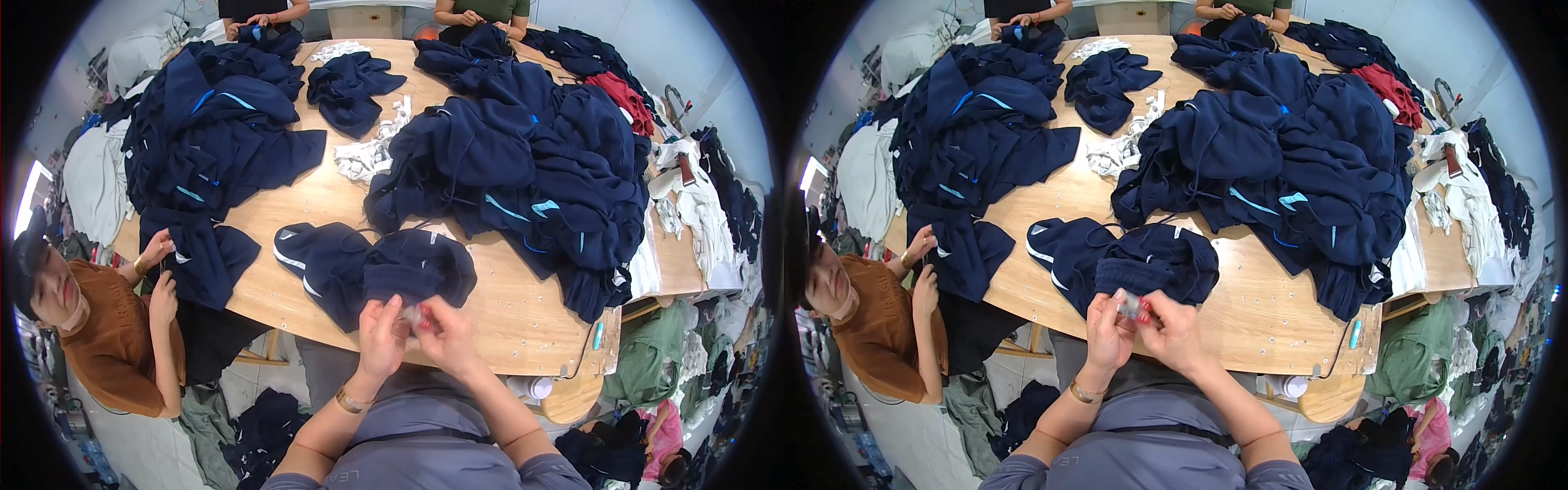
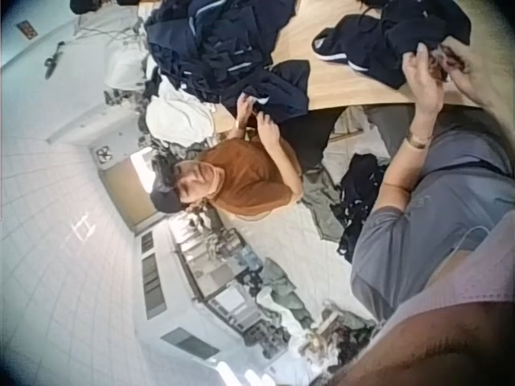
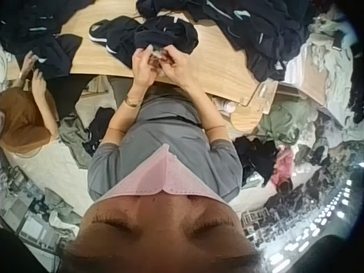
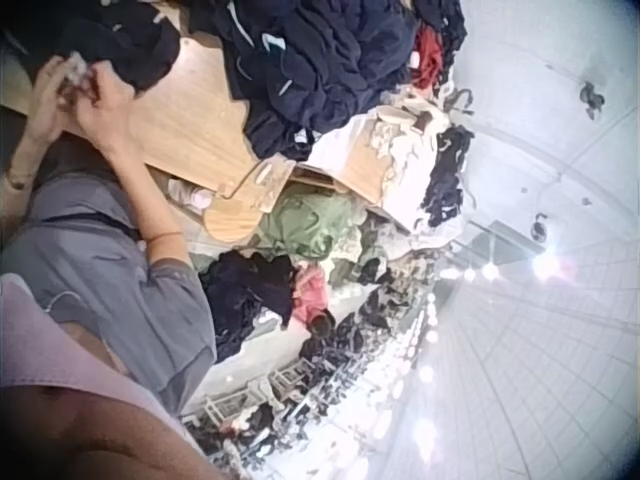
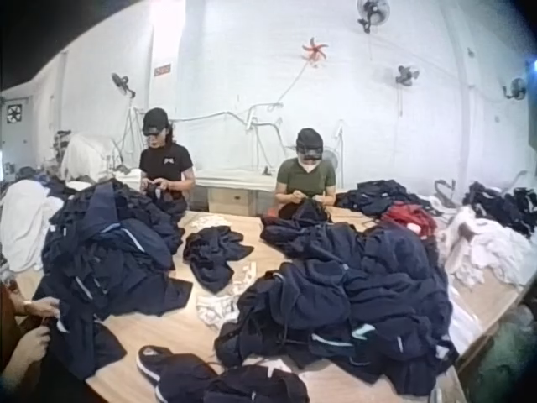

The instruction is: Trimming excess threads and inspecting dark blue garments at a production table in a textile workshop.

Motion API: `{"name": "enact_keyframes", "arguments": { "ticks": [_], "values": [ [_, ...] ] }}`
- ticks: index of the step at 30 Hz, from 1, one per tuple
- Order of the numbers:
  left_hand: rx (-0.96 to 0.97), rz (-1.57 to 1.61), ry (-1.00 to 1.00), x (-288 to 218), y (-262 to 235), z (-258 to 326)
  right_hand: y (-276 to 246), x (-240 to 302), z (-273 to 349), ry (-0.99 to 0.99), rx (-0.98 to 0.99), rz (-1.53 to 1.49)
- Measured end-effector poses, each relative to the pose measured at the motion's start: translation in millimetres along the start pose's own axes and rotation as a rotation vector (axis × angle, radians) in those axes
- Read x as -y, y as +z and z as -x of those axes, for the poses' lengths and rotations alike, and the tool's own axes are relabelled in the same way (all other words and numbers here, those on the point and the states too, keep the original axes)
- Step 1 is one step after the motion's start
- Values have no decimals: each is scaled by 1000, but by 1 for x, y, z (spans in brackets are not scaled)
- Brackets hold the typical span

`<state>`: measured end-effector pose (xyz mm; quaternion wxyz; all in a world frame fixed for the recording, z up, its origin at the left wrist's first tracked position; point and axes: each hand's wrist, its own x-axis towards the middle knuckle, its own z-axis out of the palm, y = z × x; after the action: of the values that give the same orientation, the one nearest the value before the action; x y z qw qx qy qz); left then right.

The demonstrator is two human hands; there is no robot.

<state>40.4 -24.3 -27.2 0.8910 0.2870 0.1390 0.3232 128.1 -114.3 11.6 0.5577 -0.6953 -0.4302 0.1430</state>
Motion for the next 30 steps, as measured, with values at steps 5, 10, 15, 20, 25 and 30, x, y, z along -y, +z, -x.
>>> {"name": "enact_keyframes", "arguments": {
  "ticks": [5,10,15,20,25,30],
  "values": [
    [-45,78,-71,-12,22,-6,-3,1,18,-266,366,-32],
    [-83,37,-71,-18,28,-8,-13,1,15,-115,176,-132],
    [-17,23,-91,-14,16,-9,-15,-31,5,-144,-95,192],
    [-53,82,-153,-16,18,-9,-17,-41,2,-286,-167,458],
    [-45,36,-111,-14,20,-8,-18,-39,-1,-343,-135,533],
    [-86,-19,-79,-13,27,-6,-21,-34,-3,-358,-133,553]
  ]
}}
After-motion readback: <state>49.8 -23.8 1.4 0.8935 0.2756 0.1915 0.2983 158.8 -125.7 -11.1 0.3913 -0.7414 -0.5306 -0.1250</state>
